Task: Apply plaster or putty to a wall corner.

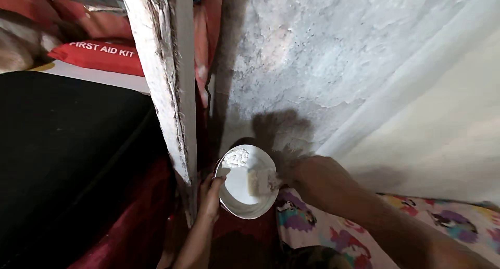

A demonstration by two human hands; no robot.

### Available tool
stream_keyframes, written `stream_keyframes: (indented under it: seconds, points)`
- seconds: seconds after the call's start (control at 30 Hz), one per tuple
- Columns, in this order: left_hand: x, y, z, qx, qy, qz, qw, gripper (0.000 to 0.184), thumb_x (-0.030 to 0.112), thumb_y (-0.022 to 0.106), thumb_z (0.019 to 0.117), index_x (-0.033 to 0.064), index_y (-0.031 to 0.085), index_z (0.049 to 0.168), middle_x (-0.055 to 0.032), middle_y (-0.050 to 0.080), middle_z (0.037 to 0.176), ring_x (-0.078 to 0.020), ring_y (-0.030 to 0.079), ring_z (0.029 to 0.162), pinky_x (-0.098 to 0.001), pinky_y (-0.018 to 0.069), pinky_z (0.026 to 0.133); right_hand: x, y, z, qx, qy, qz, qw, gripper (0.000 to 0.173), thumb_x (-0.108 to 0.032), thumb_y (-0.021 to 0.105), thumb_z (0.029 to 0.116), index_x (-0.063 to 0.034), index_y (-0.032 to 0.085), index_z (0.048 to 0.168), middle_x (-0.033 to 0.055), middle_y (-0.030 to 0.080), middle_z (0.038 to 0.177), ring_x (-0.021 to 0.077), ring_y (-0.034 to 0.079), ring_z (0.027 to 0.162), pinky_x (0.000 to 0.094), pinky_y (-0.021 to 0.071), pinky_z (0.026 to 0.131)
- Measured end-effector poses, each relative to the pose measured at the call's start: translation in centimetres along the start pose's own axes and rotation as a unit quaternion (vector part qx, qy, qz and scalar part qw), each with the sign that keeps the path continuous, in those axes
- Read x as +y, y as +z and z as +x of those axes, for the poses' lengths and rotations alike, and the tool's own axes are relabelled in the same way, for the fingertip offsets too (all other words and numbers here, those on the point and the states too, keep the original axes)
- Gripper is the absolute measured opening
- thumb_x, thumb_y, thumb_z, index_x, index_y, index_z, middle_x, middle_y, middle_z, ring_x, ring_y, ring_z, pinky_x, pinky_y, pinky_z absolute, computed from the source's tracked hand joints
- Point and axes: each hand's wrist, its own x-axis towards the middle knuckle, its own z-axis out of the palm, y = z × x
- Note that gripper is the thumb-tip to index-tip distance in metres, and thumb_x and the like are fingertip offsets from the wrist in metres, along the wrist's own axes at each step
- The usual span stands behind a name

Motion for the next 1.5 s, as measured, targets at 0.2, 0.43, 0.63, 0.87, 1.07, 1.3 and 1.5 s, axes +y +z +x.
stream_keyframes:
  seconds: [0.2,0.43,0.63,0.87,1.07,1.3,1.5]
  points:
    - [0.5,0.0,-0.4,-0.071,-0.021,-0.015,0.997,0.037,0.019,0.051,0.0981,0.0002,0.059,0.128,-0.0118,0.071,0.111,-0.0176,0.07,0.097,-0.036,0.0603,0.084,-0.9,3.0,2.0,-0.029,-0.181,-0.012,0.983,0.031,0.002,0.061,0.0926,-0.0096,0.075,0.118,0.0175,0.07,0.111,0.0403,0.066,0.104,0.0606,0.0497,0.091]
    - [1.2,-0.7,0.1,-0.097,-0.001,0.051,0.994,0.039,0.02,0.053,0.094,0.0024,0.06,0.128,-0.0074,0.07,0.111,-0.0131,0.068,0.099,-0.0326,0.0585,0.086,1.4,1.6,2.7,-0.102,-0.147,-0.096,0.979,0.026,0.002,0.058,0.097,-0.0068,0.074,0.116,0.0199,0.068,0.114,0.042,0.063,0.107,0.0592,0.0433,0.103]
    - [1.4,-0.5,0.1,-0.091,-0.011,0.069,0.993,0.032,0.018,0.052,0.0981,0.0024,0.062,0.125,-0.0071,0.069,0.108,-0.0124,0.068,0.096,-0.0324,0.0582,0.083,0.2,1.2,2.0,-0.019,-0.207,-0.071,0.976,0.028,0.002,0.062,0.0932,-0.0114,0.077,0.112,0.0168,0.07,0.106,0.0386,0.066,0.098,0.0582,0.0474,0.096]
    - [0.9,0.0,-0.2,-0.153,-0.05,0.102,0.982,0.032,0.018,0.054,0.0961,0.0023,0.063,0.123,-0.0075,0.068,0.108,-0.0126,0.066,0.095,-0.0325,0.0571,0.084,-0.8,2.2,3.8,-0.119,-0.193,-0.098,0.969,0.021,0.004,0.057,0.0972,0.0024,0.072,0.111,0.0222,0.068,0.114,0.0426,0.062,0.109,0.0574,0.0396,0.108]
    - [1.2,0.0,-0.6,-0.144,-0.073,0.108,0.981,0.031,0.019,0.055,0.0988,0.0013,0.062,0.123,-0.0098,0.068,0.107,-0.0151,0.066,0.095,-0.0343,0.057,0.083,1.2,-0.3,3.0,-0.108,-0.101,-0.128,0.981,0.021,-0.003,0.059,0.099,-0.0004,0.071,0.116,0.0231,0.069,0.114,0.0436,0.062,0.11,0.0589,0.0413,0.104]
    - [0.5,0.4,-0.3,-0.108,-0.081,0.053,0.989,0.029,0.021,0.055,0.1007,0.0017,0.064,0.12,-0.0124,0.07,0.106,-0.0197,0.069,0.096,-0.039,0.0587,0.084,-0.4,3.4,2.3,-0.119,-0.15,-0.038,0.981,0.034,0.001,0.057,0.0972,-0.0111,0.072,0.126,0.0219,0.067,0.115,0.042,0.063,0.109,0.0602,0.043,0.102]
    - [1.0,0.0,-0.3,-0.104,-0.087,0.086,0.987,0.03,0.023,0.056,0.099,0.0035,0.064,0.12,-0.011,0.068,0.108,-0.0175,0.067,0.098,-0.0373,0.0572,0.085,4.4,3.3,2.0,-0.053,-0.061,-0.001,0.997,0.028,-0.011,0.062,0.0993,-0.0143,0.073,0.125,0.0191,0.07,0.12,0.0417,0.062,0.118,0.0634,0.0394,0.107]
